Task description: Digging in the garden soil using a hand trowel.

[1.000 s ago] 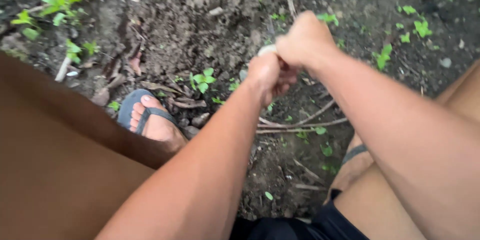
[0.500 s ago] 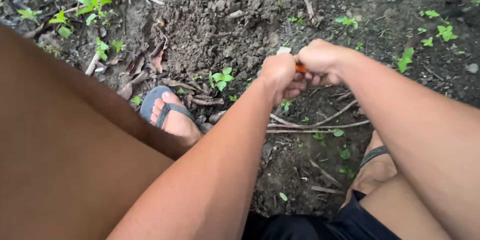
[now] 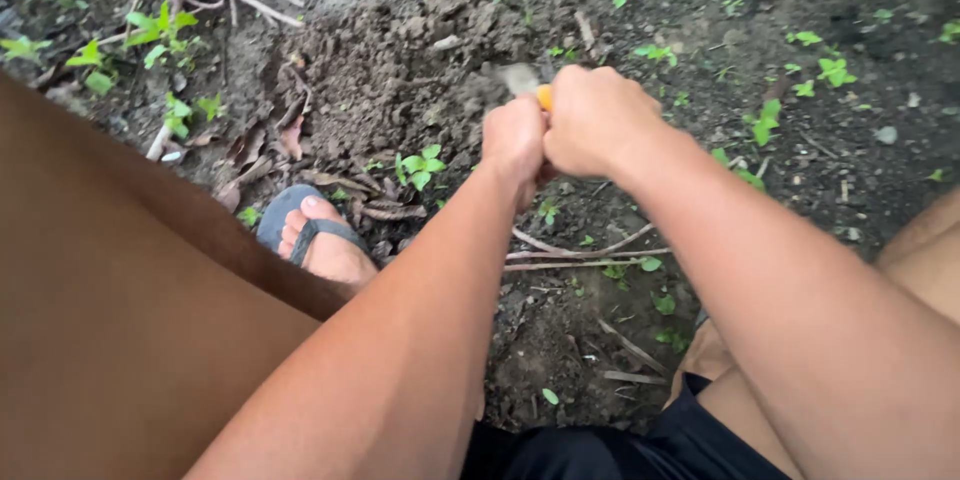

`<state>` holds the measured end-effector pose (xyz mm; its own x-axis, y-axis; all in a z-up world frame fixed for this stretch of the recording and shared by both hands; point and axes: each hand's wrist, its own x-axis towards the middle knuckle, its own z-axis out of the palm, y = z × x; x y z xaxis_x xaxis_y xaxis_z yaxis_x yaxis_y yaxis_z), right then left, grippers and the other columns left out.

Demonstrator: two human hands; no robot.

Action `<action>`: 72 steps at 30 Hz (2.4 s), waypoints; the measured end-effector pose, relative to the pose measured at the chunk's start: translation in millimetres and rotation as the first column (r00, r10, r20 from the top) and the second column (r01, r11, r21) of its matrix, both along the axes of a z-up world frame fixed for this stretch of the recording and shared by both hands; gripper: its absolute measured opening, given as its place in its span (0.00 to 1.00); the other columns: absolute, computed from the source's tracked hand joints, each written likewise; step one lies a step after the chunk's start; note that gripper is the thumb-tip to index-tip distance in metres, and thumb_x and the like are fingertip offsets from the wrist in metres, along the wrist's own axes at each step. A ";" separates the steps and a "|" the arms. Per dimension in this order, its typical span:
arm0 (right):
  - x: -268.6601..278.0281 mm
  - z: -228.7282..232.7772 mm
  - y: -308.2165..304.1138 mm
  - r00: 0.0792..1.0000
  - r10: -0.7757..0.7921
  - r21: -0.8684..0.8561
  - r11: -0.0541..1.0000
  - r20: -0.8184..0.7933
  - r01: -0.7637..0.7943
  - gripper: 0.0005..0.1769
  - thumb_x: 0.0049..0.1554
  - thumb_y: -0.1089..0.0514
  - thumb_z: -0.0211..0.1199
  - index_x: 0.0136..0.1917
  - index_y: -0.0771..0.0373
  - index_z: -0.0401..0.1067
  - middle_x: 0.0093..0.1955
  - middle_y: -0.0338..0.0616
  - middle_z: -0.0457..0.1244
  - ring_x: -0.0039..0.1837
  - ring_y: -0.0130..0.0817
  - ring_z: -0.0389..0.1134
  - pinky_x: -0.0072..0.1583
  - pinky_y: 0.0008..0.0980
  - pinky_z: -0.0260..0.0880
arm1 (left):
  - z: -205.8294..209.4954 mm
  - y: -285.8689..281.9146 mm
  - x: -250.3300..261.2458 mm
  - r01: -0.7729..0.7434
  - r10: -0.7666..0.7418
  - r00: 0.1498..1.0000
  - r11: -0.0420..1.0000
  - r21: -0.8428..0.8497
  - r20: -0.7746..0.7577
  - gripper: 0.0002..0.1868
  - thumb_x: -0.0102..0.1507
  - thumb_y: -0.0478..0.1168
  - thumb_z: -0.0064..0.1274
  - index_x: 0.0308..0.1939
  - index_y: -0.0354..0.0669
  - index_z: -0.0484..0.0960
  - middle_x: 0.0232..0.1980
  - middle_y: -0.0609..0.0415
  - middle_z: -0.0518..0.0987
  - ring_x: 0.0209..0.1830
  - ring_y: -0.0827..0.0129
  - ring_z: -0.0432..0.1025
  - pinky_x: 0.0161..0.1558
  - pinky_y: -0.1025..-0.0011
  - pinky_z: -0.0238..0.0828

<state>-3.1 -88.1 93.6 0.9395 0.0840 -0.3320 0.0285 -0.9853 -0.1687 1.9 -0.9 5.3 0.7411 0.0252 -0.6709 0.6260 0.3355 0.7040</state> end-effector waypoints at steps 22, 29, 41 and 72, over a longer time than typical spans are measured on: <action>-5.3 25.8 -44.8 0.896 -0.357 0.225 0.880 -0.264 0.417 0.14 0.54 0.64 0.54 0.36 0.74 0.77 0.33 0.57 0.67 0.30 0.39 0.61 0.31 0.47 0.55 | 14.8 -38.4 -12.4 0.426 -0.411 0.902 0.895 -0.130 0.129 0.20 0.66 0.50 0.36 0.32 0.44 0.79 0.28 0.54 0.84 0.23 0.68 0.78 0.22 0.72 0.65; 1.6 20.5 -36.2 0.900 -0.347 0.170 0.902 -0.264 0.397 0.12 0.53 0.65 0.56 0.34 0.74 0.75 0.30 0.54 0.66 0.29 0.37 0.61 0.29 0.44 0.56 | 10.5 -39.4 -13.6 0.359 -0.341 0.932 0.918 -0.171 0.124 0.20 0.66 0.50 0.36 0.33 0.45 0.80 0.29 0.51 0.84 0.22 0.66 0.78 0.20 0.71 0.62; 7.5 23.4 -29.3 0.882 -0.376 0.183 0.882 -0.285 0.435 0.15 0.56 0.63 0.53 0.33 0.72 0.74 0.29 0.56 0.63 0.27 0.41 0.58 0.28 0.46 0.54 | 5.2 -30.4 -8.7 0.302 -0.290 0.951 0.945 -0.128 0.108 0.19 0.66 0.49 0.39 0.34 0.42 0.81 0.30 0.50 0.85 0.21 0.67 0.78 0.18 0.73 0.63; 23.8 -20.4 1.7 0.865 -0.353 0.211 0.871 -0.358 0.443 0.17 0.60 0.54 0.56 0.46 0.71 0.78 0.40 0.61 0.70 0.39 0.47 0.73 0.39 0.44 0.72 | -33.5 -27.8 -3.5 0.097 -0.114 0.993 0.905 -0.415 -0.017 0.29 0.67 0.63 0.28 0.34 0.49 0.78 0.23 0.58 0.77 0.18 0.69 0.72 0.23 0.69 0.68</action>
